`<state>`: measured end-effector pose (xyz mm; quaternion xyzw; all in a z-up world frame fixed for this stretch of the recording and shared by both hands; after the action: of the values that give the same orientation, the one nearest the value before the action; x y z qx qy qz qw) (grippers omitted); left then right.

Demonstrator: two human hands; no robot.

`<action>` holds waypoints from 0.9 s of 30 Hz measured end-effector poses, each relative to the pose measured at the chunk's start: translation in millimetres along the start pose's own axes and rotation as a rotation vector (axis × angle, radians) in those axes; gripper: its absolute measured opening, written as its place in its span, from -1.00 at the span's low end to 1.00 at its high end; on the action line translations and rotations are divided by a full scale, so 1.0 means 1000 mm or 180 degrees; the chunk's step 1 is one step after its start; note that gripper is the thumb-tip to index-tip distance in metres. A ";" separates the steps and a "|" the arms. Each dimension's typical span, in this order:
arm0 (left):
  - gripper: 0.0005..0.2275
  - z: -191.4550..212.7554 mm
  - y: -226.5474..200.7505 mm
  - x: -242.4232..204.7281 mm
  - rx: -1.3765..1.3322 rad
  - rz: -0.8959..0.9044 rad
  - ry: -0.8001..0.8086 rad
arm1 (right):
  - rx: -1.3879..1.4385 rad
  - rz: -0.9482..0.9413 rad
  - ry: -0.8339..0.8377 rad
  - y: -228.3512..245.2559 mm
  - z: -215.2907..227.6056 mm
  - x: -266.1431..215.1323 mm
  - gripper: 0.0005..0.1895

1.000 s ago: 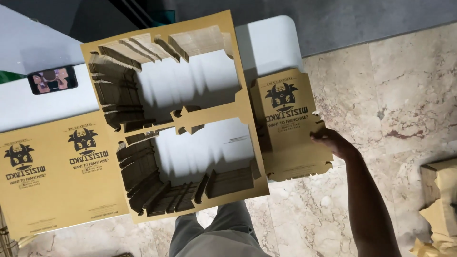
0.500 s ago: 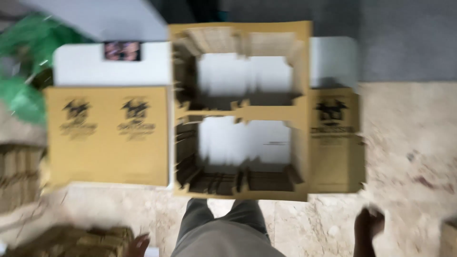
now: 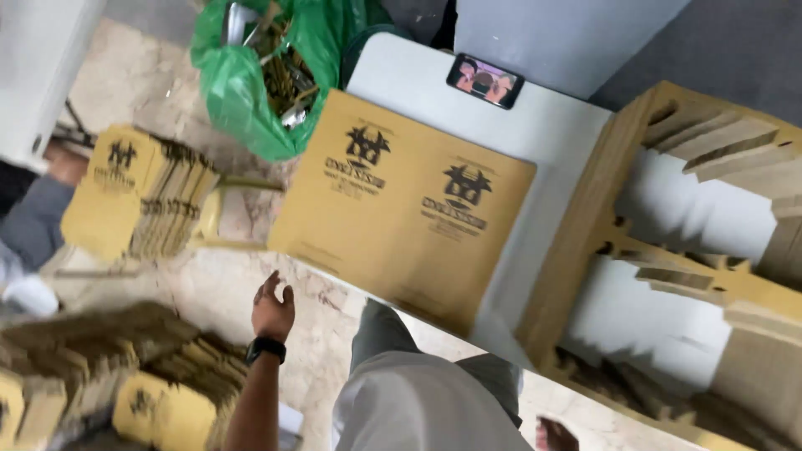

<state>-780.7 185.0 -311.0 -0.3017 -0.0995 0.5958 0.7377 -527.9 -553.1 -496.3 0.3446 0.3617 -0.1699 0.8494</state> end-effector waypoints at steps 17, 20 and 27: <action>-0.49 -0.043 0.042 0.194 -0.0050 -0.0039 0.1219 | -0.1371 0.0401 -0.1004 0.422 -0.203 -0.131 -0.16; -0.55 -0.044 0.042 0.200 -0.0020 -0.0169 0.1037 | -0.1363 0.0368 -0.0984 0.416 -0.201 -0.130 -0.17; -0.52 -0.007 -0.012 0.193 -0.0143 0.0523 0.1262 | -0.1329 0.0241 -0.0725 0.430 -0.201 -0.143 -0.16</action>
<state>-715.1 363.0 -350.9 -0.4364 0.0593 0.5806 0.6848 -493.7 -102.1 -292.8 0.1534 0.2777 -0.0973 0.9433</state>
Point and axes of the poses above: each hand's wrist, its own x-axis towards the middle knuckle, its own z-axis out of the back of the hand, y = z × x, the point moved 4 cm from there along x, towards the middle knuckle, and after that the axes turned 9 degrees about -x, right-handed, at the moved point
